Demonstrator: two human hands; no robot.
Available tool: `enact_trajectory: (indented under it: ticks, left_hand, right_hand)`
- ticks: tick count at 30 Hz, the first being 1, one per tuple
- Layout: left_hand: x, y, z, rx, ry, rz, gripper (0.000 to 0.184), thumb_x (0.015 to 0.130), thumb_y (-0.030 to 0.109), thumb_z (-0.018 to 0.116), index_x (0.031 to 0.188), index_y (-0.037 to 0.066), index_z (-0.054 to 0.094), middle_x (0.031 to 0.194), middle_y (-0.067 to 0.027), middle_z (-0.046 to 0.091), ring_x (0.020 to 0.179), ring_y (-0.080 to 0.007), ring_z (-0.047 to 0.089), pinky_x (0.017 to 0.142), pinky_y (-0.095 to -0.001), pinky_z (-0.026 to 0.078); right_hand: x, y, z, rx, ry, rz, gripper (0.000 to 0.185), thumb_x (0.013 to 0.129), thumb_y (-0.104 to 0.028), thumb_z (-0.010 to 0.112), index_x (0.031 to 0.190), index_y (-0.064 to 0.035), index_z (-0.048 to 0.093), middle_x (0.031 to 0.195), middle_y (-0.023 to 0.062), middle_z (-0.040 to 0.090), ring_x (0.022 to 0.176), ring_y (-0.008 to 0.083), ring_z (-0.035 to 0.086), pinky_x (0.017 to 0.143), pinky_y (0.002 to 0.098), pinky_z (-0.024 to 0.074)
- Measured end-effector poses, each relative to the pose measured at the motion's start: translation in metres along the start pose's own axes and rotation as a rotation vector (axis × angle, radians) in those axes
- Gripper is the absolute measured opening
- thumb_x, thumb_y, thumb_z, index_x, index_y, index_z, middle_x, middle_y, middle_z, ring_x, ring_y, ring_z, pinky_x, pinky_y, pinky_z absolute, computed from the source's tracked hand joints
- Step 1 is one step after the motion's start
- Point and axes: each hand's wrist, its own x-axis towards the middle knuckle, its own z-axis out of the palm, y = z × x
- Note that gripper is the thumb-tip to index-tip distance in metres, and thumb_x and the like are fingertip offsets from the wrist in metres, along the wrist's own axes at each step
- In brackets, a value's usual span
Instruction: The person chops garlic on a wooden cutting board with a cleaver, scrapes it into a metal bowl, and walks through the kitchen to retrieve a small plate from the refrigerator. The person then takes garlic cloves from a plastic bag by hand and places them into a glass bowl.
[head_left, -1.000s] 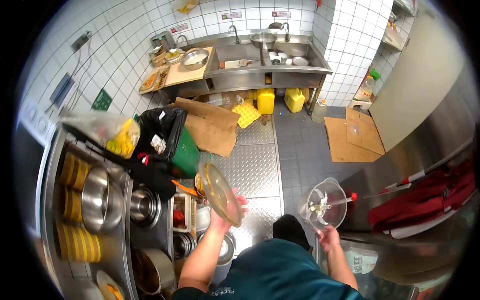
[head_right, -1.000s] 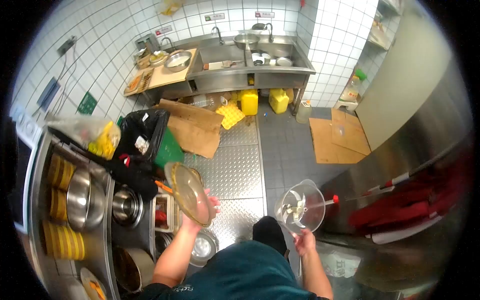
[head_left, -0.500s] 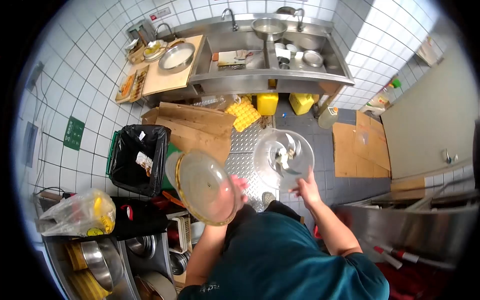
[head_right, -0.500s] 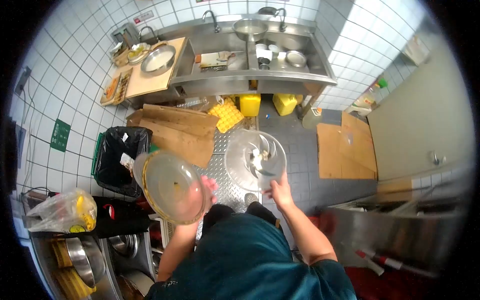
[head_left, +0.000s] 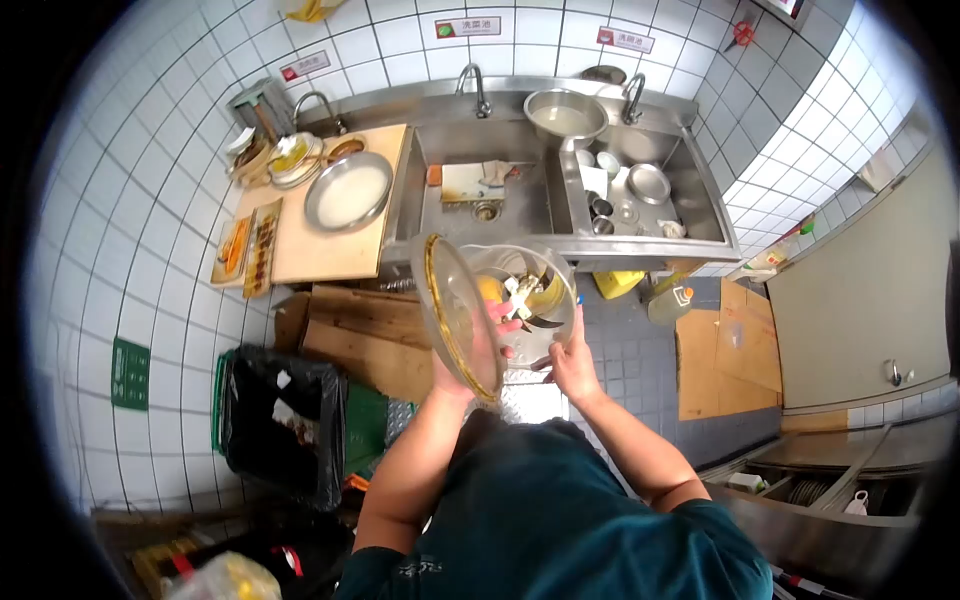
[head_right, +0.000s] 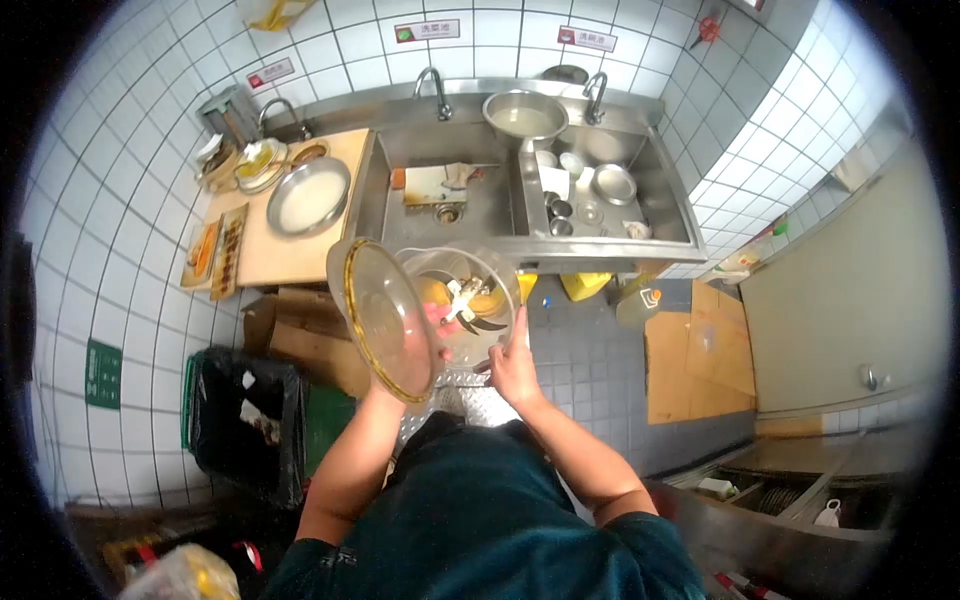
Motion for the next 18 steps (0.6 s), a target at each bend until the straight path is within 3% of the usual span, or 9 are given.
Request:
enact_trajectory:
  ticks: [1, 2, 4, 6, 8, 11, 15, 18]
  left_hand:
    - [0.019, 0.013, -0.004, 0.021, 0.009, 0.002, 0.068, 0.096, 0.052, 0.051, 0.140, 0.000, 0.047, 0.139, -0.0221, 0.053, 0.116, -0.0377, 0.059, 0.078, -0.0443, 0.056]
    - [0.038, 0.024, -0.008, 0.027, 0.007, 0.004, 0.066, 0.096, 0.051, 0.051, 0.139, 0.000, 0.048, 0.137, -0.0210, 0.054, 0.114, -0.0369, 0.060, 0.077, -0.0434, 0.056]
    - [0.076, 0.050, -0.008, 0.043, 0.011, -0.001, 0.063, 0.096, 0.049, 0.053, 0.137, 0.002, 0.050, 0.132, -0.0187, 0.057, 0.111, -0.0352, 0.061, 0.075, -0.0416, 0.055]
    - [0.110, 0.075, -0.003, 0.044, 0.029, 0.002, 0.058, 0.096, 0.047, 0.054, 0.134, 0.003, 0.052, 0.129, -0.0173, 0.059, 0.109, -0.0342, 0.062, 0.074, -0.0405, 0.055]
    - [0.144, 0.103, 0.012, 0.052, 0.029, 0.036, 0.051, 0.096, 0.044, 0.056, 0.129, 0.004, 0.055, 0.125, -0.0168, 0.059, 0.106, -0.0342, 0.062, 0.072, -0.0394, 0.055]
    - [0.190, 0.139, 0.029, 0.015, -0.087, 0.158, 0.057, 0.095, 0.048, 0.056, 0.126, 0.001, 0.056, 0.125, -0.0175, 0.058, 0.107, -0.0379, 0.059, 0.073, -0.0442, 0.052]
    - [0.248, 0.178, 0.051, -0.012, -0.108, 0.322, 0.055, 0.093, 0.047, 0.057, 0.124, 0.001, 0.058, 0.124, -0.0179, 0.058, 0.108, -0.0385, 0.056, 0.073, -0.0457, 0.051]
    - [0.280, 0.201, 0.068, -0.044, -0.134, 0.424, 0.053, 0.092, 0.047, 0.059, 0.120, 0.003, 0.059, 0.119, -0.0161, 0.060, 0.106, -0.0361, 0.057, 0.074, -0.0446, 0.050]
  right_hand:
    - [0.017, -0.010, 0.008, -0.043, 0.029, -0.005, 0.085, 0.091, -0.001, 0.046, 0.156, -0.0022, -0.009, 0.109, 0.0292, 0.062, 0.065, 0.0254, 0.069, 0.047, 0.0338, 0.0557]
    - [0.032, -0.019, 0.013, -0.072, 0.058, -0.030, 0.086, 0.090, 0.000, 0.048, 0.156, -0.0006, -0.007, 0.105, 0.0311, 0.063, 0.067, 0.0321, 0.069, 0.057, 0.0403, 0.0569]
    - [0.068, -0.040, 0.022, -0.208, 0.123, -0.187, 0.087, 0.088, 0.001, 0.049, 0.156, 0.0003, -0.007, 0.108, 0.0335, 0.062, 0.078, 0.0393, 0.069, 0.069, 0.0440, 0.0562]
    - [0.099, -0.075, 0.024, -0.215, 0.098, -0.191, 0.089, 0.086, 0.004, 0.050, 0.155, 0.0026, -0.006, 0.122, 0.0391, 0.056, 0.104, 0.0505, 0.062, 0.090, 0.0483, 0.0501]
    - [0.135, -0.106, 0.028, -0.337, 0.165, -0.375, 0.090, 0.085, 0.004, 0.051, 0.155, 0.0037, -0.006, 0.130, 0.0401, 0.050, 0.107, 0.0512, 0.061, 0.090, 0.0479, 0.0505]
    - [0.194, -0.141, 0.029, -0.513, 0.254, -0.635, 0.094, 0.082, 0.006, 0.056, 0.155, 0.0044, -0.004, 0.141, 0.0403, 0.040, 0.109, 0.0527, 0.059, 0.087, 0.0487, 0.0528]
    - [0.258, -0.208, 0.035, -0.606, 0.336, -0.966, 0.095, 0.080, 0.007, 0.059, 0.155, 0.0046, 0.000, 0.147, 0.0396, 0.033, 0.109, 0.0555, 0.058, 0.086, 0.0505, 0.0544]
    - [0.301, -0.239, 0.036, -0.589, 0.296, -1.039, 0.091, 0.083, 0.004, 0.059, 0.155, 0.0043, 0.003, 0.148, 0.0404, 0.031, 0.107, 0.0561, 0.058, 0.083, 0.0507, 0.0558]
